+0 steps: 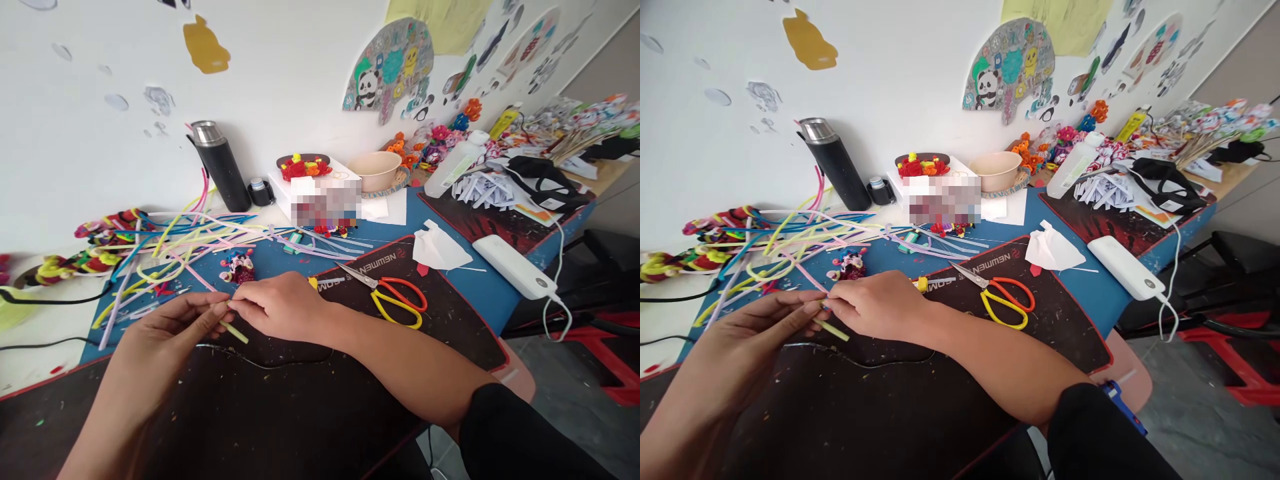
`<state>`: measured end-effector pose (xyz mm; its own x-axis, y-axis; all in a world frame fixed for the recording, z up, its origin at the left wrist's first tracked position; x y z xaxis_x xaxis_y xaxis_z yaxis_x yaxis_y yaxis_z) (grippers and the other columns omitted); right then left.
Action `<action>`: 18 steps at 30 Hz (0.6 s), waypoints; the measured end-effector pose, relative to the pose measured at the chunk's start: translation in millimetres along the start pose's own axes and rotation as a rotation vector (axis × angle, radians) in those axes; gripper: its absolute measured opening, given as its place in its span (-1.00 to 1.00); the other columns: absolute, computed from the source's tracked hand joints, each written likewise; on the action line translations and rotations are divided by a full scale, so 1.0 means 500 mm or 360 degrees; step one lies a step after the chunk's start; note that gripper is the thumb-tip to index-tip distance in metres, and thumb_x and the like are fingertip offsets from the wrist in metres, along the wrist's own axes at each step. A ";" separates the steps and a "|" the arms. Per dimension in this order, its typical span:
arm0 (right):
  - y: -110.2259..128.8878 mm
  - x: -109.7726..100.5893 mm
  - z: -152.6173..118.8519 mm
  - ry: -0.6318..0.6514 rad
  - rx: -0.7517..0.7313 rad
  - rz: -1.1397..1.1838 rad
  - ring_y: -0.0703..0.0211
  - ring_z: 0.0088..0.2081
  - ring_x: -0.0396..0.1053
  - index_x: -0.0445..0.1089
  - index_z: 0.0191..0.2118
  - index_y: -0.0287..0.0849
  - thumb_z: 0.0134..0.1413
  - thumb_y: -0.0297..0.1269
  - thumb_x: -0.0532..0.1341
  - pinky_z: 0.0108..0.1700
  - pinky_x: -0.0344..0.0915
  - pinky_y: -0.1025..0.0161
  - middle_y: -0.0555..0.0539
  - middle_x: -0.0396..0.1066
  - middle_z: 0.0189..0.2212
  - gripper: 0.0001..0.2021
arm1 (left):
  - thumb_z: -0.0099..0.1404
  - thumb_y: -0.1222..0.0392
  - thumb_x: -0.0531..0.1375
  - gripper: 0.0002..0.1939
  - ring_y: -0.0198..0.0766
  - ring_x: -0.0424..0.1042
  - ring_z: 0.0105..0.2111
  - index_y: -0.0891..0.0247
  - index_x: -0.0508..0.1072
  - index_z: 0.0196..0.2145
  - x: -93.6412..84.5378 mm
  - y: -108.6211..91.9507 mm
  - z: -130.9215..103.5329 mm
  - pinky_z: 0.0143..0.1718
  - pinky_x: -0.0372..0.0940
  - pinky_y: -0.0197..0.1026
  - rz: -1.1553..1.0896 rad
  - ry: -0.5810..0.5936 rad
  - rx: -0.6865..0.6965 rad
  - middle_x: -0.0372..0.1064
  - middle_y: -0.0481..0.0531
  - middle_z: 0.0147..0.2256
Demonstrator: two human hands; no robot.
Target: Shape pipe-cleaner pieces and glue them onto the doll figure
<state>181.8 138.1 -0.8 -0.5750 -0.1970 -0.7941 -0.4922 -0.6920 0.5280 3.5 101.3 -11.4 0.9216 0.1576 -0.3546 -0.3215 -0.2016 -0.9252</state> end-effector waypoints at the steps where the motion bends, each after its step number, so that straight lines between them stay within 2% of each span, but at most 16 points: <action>1: 0.000 0.001 0.000 0.0009 -0.0002 -0.0006 0.08 -0.21 0.60 0.59 -0.12 -0.13 0.66 -0.14 0.16 -0.31 0.02 0.15 -0.10 0.72 -0.20 -0.69 | -0.08 -0.41 0.57 -0.37 -0.03 0.67 -0.33 0.12 0.78 -0.22 -0.001 0.001 -0.001 -0.28 0.59 -0.08 0.0040 0.0004 -0.0039 0.75 0.17 -0.22; 4: 0.001 0.003 -0.001 0.0021 -0.0001 -0.0014 0.07 -0.22 0.60 0.59 -0.12 -0.13 0.67 -0.13 0.16 -0.32 0.00 0.15 -0.09 0.72 -0.21 -0.68 | -0.14 -0.45 0.57 -0.32 -0.03 0.66 -0.34 0.13 0.76 -0.24 0.001 -0.005 -0.006 -0.25 0.59 -0.06 0.0015 0.0006 -0.0132 0.74 0.14 -0.26; 9: 0.000 0.001 -0.002 0.0003 0.0060 0.0058 0.08 -0.24 0.58 0.61 -0.16 -0.10 0.62 -0.15 0.22 -0.31 0.02 0.19 -0.08 0.69 -0.27 -0.72 | -0.01 -0.50 0.50 -0.37 -0.04 0.62 -0.36 0.13 0.70 -0.31 0.015 -0.021 -0.009 -0.29 0.56 -0.09 0.0092 0.0046 -0.0024 0.69 0.11 -0.32; 14: -0.013 -0.004 0.000 0.0037 0.0246 0.0415 0.12 -0.29 0.53 0.64 -0.12 -0.09 0.55 -0.18 0.30 -0.27 0.12 0.25 -0.02 0.65 -0.34 -0.81 | 0.18 -0.48 0.41 -0.42 -0.04 0.63 -0.29 0.10 0.69 -0.25 0.017 -0.027 -0.013 -0.26 0.53 -0.12 0.0169 0.0072 0.0169 0.67 0.09 -0.27; 18: -0.021 -0.002 0.002 0.0049 0.0321 0.0641 0.19 -0.35 0.46 0.65 -0.07 -0.11 0.52 -0.20 0.33 -0.26 0.16 0.28 0.02 0.61 -0.36 -0.84 | 0.18 -0.48 0.42 -0.42 -0.02 0.64 -0.27 0.10 0.66 -0.23 0.019 -0.032 -0.015 -0.24 0.54 -0.11 0.0156 0.0056 0.0192 0.67 0.09 -0.26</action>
<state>186.9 146.4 -5.2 -0.7285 -0.4459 -0.5201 -0.3525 -0.4071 0.8427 18.9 98.9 1.0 0.8910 0.1087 -0.4408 -0.4318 -0.0964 -0.8968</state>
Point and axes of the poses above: each hand's wrist, its own z-axis towards the middle knuckle, its own x-axis out of the palm, y = z × x, the point moved 7 cm from there along z, towards the middle knuckle
